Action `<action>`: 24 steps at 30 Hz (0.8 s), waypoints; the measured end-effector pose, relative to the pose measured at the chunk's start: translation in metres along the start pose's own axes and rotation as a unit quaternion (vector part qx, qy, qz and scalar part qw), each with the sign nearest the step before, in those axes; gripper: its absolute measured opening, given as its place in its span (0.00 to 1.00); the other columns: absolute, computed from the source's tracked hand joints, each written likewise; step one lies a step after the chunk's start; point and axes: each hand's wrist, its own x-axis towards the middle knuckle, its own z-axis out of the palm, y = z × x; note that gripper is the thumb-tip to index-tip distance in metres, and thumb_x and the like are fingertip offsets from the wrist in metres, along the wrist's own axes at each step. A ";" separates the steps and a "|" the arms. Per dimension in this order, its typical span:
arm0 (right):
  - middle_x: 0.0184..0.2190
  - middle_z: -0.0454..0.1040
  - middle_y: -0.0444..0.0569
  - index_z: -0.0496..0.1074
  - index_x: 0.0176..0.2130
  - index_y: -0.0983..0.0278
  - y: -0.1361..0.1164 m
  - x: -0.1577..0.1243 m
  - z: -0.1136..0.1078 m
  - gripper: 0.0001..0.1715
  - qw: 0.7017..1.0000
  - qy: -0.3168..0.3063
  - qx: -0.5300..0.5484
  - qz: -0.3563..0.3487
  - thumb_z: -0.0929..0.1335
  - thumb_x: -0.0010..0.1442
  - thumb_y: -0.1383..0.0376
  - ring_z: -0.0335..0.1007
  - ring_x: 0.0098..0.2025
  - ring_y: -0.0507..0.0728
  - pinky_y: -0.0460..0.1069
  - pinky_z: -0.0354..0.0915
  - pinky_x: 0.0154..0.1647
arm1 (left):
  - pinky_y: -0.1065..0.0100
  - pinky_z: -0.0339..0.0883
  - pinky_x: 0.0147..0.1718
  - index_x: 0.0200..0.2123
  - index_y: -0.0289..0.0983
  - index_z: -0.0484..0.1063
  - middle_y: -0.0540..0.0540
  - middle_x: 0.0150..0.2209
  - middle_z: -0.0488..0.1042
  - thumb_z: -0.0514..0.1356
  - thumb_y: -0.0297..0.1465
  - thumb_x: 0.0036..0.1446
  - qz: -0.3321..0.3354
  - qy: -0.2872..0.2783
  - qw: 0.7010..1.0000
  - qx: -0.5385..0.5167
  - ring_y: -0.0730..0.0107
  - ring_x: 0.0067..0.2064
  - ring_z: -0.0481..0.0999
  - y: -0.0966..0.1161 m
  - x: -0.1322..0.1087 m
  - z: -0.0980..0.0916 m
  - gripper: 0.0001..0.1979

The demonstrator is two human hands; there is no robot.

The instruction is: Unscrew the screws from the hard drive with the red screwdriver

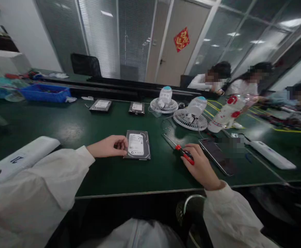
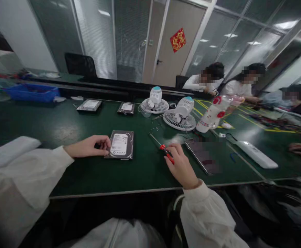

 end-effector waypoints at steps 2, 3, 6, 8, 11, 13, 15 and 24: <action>0.49 0.73 0.58 0.70 0.48 0.66 -0.001 0.002 -0.001 0.11 1.000 -0.019 -0.004 -0.004 0.69 0.64 0.69 0.79 0.48 0.63 0.56 0.79 0.48 | 0.63 0.64 0.37 0.40 0.38 0.72 0.50 0.37 0.72 0.67 0.42 0.58 0.000 0.000 1.000 -0.003 0.67 0.36 0.69 0.001 0.000 0.000 0.15; 0.50 0.73 0.59 0.70 0.48 0.66 0.000 0.003 -0.002 0.11 1.000 -0.023 -0.010 -0.003 0.69 0.65 0.67 0.79 0.48 0.63 0.56 0.79 0.48 | 0.64 0.64 0.37 0.40 0.38 0.72 0.50 0.37 0.73 0.67 0.42 0.58 -0.001 0.000 1.000 -0.004 0.67 0.36 0.69 0.002 0.000 -0.001 0.15; 0.49 0.74 0.61 0.71 0.49 0.68 0.010 0.007 -0.007 0.14 0.999 -0.012 -0.037 0.011 0.68 0.67 0.61 0.78 0.50 0.66 0.60 0.77 0.50 | 0.64 0.64 0.38 0.41 0.38 0.72 0.50 0.37 0.73 0.67 0.41 0.59 -0.008 -0.003 1.000 -0.003 0.67 0.37 0.69 0.003 0.001 -0.001 0.15; 0.49 0.73 0.63 0.72 0.49 0.70 0.022 0.010 -0.012 0.18 0.997 0.004 -0.069 0.039 0.66 0.68 0.58 0.75 0.52 0.69 0.63 0.75 0.53 | 0.64 0.65 0.38 0.41 0.38 0.72 0.49 0.38 0.73 0.67 0.41 0.59 -0.014 -0.003 1.000 -0.002 0.67 0.37 0.69 0.004 0.000 -0.001 0.14; 0.50 0.72 0.67 0.73 0.51 0.74 0.041 0.015 -0.016 0.25 0.988 -0.023 -0.109 0.109 0.62 0.69 0.56 0.72 0.53 0.73 0.68 0.71 0.57 | 0.64 0.65 0.38 0.42 0.38 0.72 0.49 0.38 0.73 0.67 0.40 0.59 -0.025 -0.005 1.000 -0.003 0.67 0.37 0.70 0.006 0.000 -0.001 0.14; 0.51 0.71 0.68 0.72 0.52 0.75 0.049 0.018 -0.016 0.27 0.982 -0.055 -0.090 0.158 0.60 0.69 0.55 0.70 0.54 0.74 0.68 0.69 0.59 | 0.63 0.66 0.38 0.42 0.38 0.72 0.49 0.38 0.73 0.67 0.40 0.59 -0.031 -0.005 1.000 -0.003 0.67 0.37 0.70 0.007 0.000 -0.001 0.14; 0.52 0.70 0.67 0.72 0.53 0.74 0.053 0.020 -0.015 0.29 0.977 -0.079 -0.061 0.189 0.60 0.69 0.54 0.69 0.56 0.73 0.68 0.68 0.62 | 0.63 0.66 0.38 0.42 0.38 0.73 0.49 0.38 0.73 0.67 0.41 0.59 -0.035 -0.005 0.999 0.004 0.66 0.37 0.70 0.007 -0.001 -0.001 0.14; 0.53 0.70 0.68 0.71 0.52 0.73 0.057 0.025 -0.013 0.30 0.976 -0.087 -0.035 0.197 0.58 0.68 0.51 0.68 0.57 0.72 0.68 0.65 0.63 | 0.62 0.68 0.39 0.42 0.39 0.73 0.49 0.40 0.74 0.66 0.42 0.61 -0.040 -0.010 0.999 0.022 0.65 0.39 0.71 0.002 -0.003 -0.001 0.14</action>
